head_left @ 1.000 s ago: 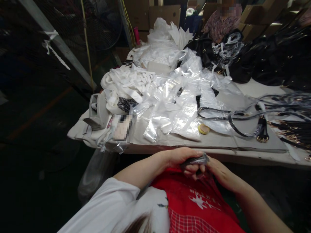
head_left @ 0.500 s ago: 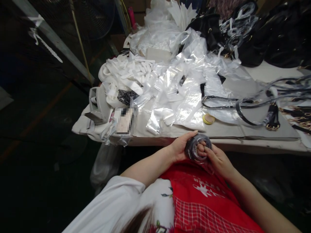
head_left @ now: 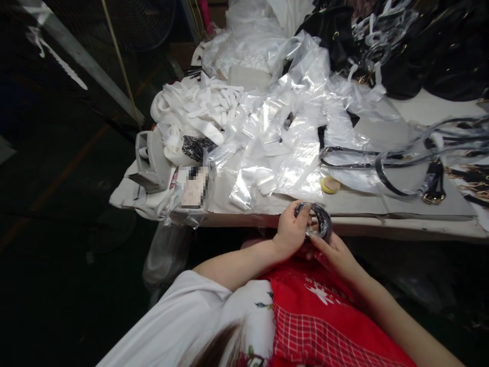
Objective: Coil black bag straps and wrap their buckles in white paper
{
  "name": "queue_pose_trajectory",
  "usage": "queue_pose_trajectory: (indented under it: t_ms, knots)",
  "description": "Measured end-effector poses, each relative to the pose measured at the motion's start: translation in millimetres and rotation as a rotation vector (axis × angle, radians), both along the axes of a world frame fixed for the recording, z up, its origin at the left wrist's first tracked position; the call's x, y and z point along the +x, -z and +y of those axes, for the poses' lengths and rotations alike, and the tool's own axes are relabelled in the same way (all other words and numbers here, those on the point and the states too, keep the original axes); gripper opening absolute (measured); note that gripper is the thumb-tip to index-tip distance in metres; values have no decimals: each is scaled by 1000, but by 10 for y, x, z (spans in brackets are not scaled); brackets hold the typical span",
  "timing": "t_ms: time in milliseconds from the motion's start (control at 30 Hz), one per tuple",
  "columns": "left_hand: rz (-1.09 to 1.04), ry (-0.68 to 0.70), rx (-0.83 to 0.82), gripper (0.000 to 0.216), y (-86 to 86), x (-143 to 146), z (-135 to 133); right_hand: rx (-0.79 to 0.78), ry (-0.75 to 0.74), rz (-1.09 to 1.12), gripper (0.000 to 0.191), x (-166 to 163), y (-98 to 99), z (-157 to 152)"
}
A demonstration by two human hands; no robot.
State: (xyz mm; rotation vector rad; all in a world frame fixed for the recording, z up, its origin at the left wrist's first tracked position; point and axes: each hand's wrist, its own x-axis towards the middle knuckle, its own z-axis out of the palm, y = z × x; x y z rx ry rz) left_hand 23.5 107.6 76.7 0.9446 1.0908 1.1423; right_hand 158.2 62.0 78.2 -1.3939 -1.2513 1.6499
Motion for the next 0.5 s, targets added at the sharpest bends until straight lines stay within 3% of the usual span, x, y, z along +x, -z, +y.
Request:
queue_pose_trajectory:
  t_ms: [233, 500]
  knots:
    - [-60, -19, -24, 38, -54, 2, -42, -103, 69, 148, 34, -19, 7, -23]
    - [-1, 63, 36, 39, 2, -10, -74, -125, 88, 37, 42, 88, -122, -6]
